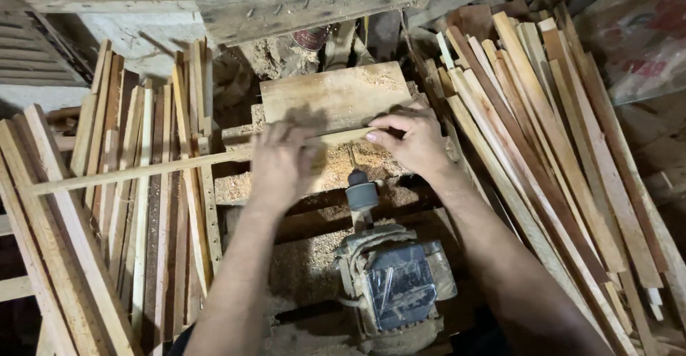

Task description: Drilling holes into thin wooden strips using a mounted drill and a jig

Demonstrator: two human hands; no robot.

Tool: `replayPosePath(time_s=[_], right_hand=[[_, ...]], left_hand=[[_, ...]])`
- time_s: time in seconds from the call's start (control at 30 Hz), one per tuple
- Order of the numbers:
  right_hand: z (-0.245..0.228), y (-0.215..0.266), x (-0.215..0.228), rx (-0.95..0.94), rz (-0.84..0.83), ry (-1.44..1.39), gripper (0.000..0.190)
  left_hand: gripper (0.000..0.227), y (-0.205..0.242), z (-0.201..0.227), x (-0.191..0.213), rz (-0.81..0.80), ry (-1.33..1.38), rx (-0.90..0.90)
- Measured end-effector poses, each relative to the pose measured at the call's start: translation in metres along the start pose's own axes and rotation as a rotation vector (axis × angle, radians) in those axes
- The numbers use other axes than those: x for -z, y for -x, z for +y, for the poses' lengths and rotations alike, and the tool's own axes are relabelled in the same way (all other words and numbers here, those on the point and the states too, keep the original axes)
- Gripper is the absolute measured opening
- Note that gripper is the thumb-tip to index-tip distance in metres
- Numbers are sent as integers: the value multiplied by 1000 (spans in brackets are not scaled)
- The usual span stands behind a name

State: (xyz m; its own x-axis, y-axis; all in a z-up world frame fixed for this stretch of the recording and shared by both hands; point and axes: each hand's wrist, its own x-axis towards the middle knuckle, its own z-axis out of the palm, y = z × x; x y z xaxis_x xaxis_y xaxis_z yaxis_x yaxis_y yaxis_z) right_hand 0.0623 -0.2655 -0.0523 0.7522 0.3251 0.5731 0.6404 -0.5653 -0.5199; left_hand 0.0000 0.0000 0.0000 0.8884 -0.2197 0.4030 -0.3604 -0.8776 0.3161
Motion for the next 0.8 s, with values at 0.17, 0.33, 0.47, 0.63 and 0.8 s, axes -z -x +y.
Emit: replayPosePath(time_s=[0.17,0.33,0.47,0.63,0.8], right_hand=[[-7,-2,4,-16,-70,-13,17],[-6,-3,5,8,-46,-106,18],[-4,-2,10,8,-62,-125,16],[-7,0,13,-17,-86,-148,14],[-5,-2,10,-74,-62,-131,15]], left_hand=[[13,2,-17,-50,40,-25,-1],[13,4,-10,-51,25,-45,13],[13,1,-2,-46,18,-40,23],[12,1,3,-43,-16,-77,33],[12,3,-8,-55,7,-1,9]])
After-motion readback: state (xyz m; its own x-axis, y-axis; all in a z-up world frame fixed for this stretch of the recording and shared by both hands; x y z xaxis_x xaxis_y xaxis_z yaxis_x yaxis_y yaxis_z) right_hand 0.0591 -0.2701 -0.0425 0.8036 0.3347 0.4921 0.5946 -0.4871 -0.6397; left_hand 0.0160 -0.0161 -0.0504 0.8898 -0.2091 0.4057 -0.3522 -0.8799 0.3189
